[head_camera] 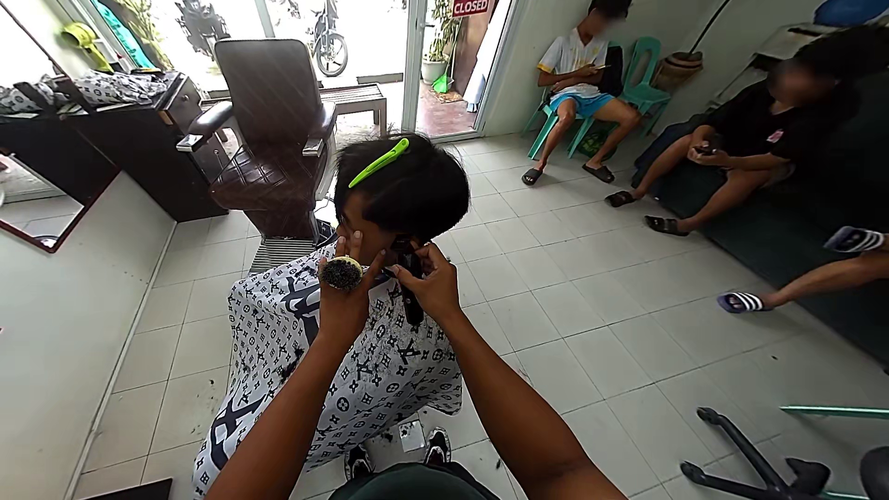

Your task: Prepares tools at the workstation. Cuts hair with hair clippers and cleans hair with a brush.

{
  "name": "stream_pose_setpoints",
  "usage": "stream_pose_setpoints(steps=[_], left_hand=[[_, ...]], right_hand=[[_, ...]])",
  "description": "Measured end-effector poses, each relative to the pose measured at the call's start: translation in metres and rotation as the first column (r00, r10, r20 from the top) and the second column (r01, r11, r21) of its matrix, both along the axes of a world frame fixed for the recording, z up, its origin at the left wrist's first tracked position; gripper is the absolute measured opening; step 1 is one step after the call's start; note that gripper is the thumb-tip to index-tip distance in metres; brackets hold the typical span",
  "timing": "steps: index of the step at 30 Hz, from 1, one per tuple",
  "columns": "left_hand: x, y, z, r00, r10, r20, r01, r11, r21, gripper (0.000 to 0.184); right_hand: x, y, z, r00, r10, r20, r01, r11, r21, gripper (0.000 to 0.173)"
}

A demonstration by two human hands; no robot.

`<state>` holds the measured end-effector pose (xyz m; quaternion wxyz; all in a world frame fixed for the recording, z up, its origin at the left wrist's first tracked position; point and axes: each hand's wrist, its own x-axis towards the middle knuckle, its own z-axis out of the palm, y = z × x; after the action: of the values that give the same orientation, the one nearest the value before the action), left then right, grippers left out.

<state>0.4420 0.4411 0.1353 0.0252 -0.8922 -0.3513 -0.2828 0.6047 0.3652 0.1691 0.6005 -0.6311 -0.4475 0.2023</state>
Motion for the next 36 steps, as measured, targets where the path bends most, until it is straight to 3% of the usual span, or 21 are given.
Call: stream_pose_setpoints(steps=[8,14,20,23,25,27,29,30,31,32,33,34,35,36], left_hand=[[0.000,0.001,0.000,1.000,-0.013,0.010,0.013,1.000,0.017,0.087],[-0.001,0.001,0.000,1.000,-0.012,0.003,0.012,1.000,0.015,0.092],[0.000,0.003,-0.001,0.999,-0.029,0.027,0.028,0.999,0.038,0.091],[-0.001,0.001,-0.004,1.000,-0.012,0.014,0.012,1.000,0.023,0.091],[-0.003,0.000,-0.008,0.999,-0.040,0.035,0.040,0.999,0.006,0.082],[-0.007,0.002,-0.006,0.979,-0.173,0.105,0.166,0.983,0.075,0.062],[-0.007,-0.002,0.006,0.902,-0.382,0.203,0.356,0.922,0.154,0.036],[-0.005,-0.007,0.018,0.867,-0.442,0.230,0.438,0.896,0.071,0.030],[0.000,-0.013,0.038,0.845,-0.461,0.272,0.509,0.849,-0.141,0.027],[0.007,-0.017,0.065,0.841,-0.443,0.310,0.540,0.719,-0.438,0.027],[0.016,-0.015,0.090,0.826,-0.423,0.372,0.555,0.498,-0.666,0.026],[0.025,-0.011,0.107,0.792,-0.403,0.458,0.587,0.296,-0.753,0.023],[0.034,-0.009,0.119,0.757,-0.364,0.542,0.630,0.190,-0.753,0.020],[0.045,-0.010,0.128,0.749,-0.313,0.584,0.649,0.167,-0.742,0.018]], right_hand=[[0.000,0.002,-0.003,0.999,0.022,0.043,-0.021,1.000,-0.007,0.037],[-0.004,0.001,-0.006,0.997,-0.028,-0.068,0.032,0.998,0.059,0.032],[-0.003,0.003,-0.006,1.000,0.008,-0.019,-0.007,0.999,0.034,0.035],[-0.005,0.002,-0.007,0.997,-0.025,-0.074,0.028,0.999,0.039,0.035],[-0.007,-0.005,-0.007,0.990,-0.026,-0.141,0.039,0.996,0.085,0.033],[-0.008,-0.021,0.000,0.974,0.012,-0.225,0.023,0.988,0.152,0.030],[-0.005,-0.045,0.001,0.942,0.083,-0.327,0.001,0.968,0.251,0.028],[-0.001,-0.056,-0.002,0.910,0.127,-0.395,0.001,0.951,0.308,0.029],[0.004,-0.065,-0.006,0.869,0.169,-0.465,0.009,0.934,0.357,0.030],[0.008,-0.072,-0.010,0.817,0.217,-0.535,0.019,0.916,0.400,0.032],[0.012,-0.079,-0.015,0.755,0.269,-0.598,0.028,0.898,0.439,0.036],[0.016,-0.084,-0.021,0.693,0.312,-0.650,0.038,0.885,0.465,0.046],[0.019,-0.087,-0.025,0.637,0.339,-0.692,0.049,0.879,0.475,0.053],[0.023,-0.090,-0.028,0.597,0.349,-0.723,0.055,0.881,0.470,0.060]])
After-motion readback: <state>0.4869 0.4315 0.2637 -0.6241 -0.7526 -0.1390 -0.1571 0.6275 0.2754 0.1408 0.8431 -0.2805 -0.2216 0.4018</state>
